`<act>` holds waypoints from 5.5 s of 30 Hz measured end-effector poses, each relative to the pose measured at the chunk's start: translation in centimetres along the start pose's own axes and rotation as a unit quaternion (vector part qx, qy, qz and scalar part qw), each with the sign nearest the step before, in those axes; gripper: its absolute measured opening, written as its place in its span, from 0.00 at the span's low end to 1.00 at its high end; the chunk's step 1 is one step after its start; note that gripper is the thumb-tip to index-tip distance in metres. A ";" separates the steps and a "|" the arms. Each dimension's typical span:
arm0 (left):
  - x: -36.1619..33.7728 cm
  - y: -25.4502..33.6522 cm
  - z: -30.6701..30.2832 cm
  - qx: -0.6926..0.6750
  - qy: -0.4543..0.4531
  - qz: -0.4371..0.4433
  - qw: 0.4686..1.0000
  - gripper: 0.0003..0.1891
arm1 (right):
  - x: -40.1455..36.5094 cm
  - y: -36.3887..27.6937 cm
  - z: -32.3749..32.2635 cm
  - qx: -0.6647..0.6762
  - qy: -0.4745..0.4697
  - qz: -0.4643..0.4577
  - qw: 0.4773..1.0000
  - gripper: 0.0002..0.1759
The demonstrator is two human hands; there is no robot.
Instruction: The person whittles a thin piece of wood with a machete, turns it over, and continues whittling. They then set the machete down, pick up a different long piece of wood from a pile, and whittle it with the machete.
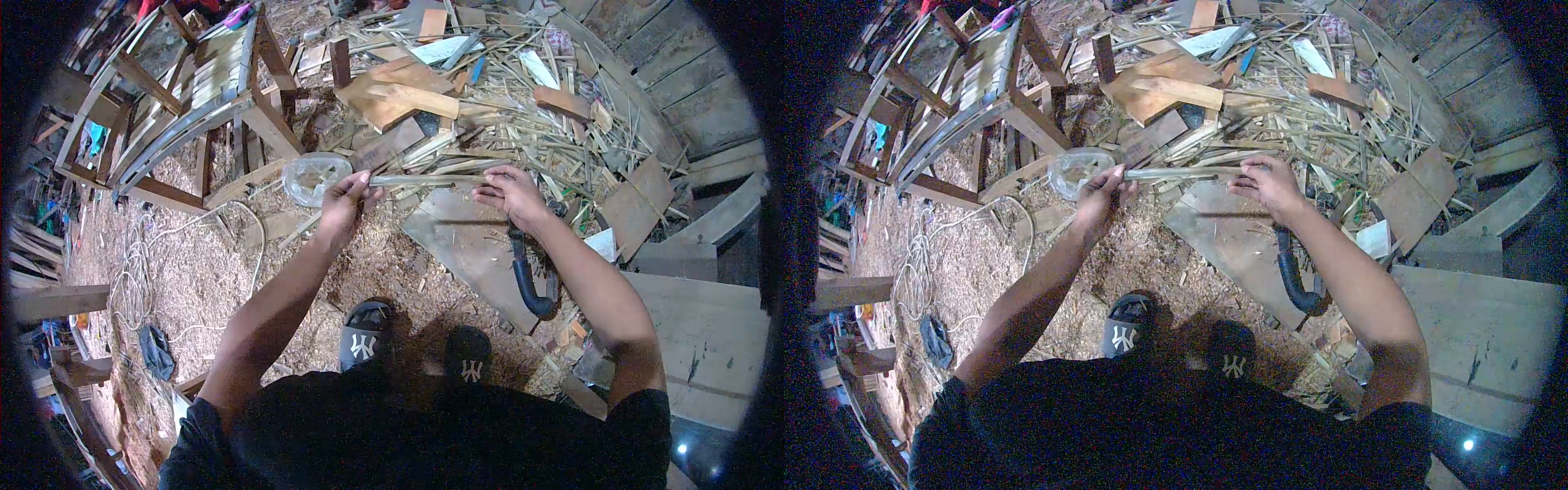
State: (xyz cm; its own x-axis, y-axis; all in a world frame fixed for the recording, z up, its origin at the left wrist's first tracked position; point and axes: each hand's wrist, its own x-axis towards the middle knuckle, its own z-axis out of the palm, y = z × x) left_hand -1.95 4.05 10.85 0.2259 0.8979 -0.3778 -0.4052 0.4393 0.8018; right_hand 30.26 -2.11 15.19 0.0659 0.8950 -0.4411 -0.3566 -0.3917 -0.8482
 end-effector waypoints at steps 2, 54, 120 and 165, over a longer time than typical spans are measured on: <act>0.2 -0.1 0.0 0.009 0.001 0.001 1.000 0.16 | 0.0 0.0 0.0 -0.003 -0.001 -0.002 1.000 0.10; -2.6 5.2 -11.9 0.673 0.045 0.181 0.716 0.19 | 0.9 1.3 -7.5 -0.177 0.171 0.067 0.967 0.17; 4.1 -6.7 -4.5 0.379 0.038 0.030 0.924 0.17 | 15.1 0.6 -7.4 0.023 0.210 -0.004 0.978 0.09; 2.1 -2.8 -2.5 0.011 -0.007 -0.093 0.996 0.13 | 9.1 -0.3 -7.8 0.069 0.175 0.016 0.982 0.09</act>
State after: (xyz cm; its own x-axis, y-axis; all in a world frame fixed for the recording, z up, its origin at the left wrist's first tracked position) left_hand -2.57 4.80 6.59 0.3084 0.8000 -0.5146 -0.3351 0.5977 0.7283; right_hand 38.26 4.47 9.10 0.3610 0.7448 -0.5612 -0.4848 -0.3642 -0.7952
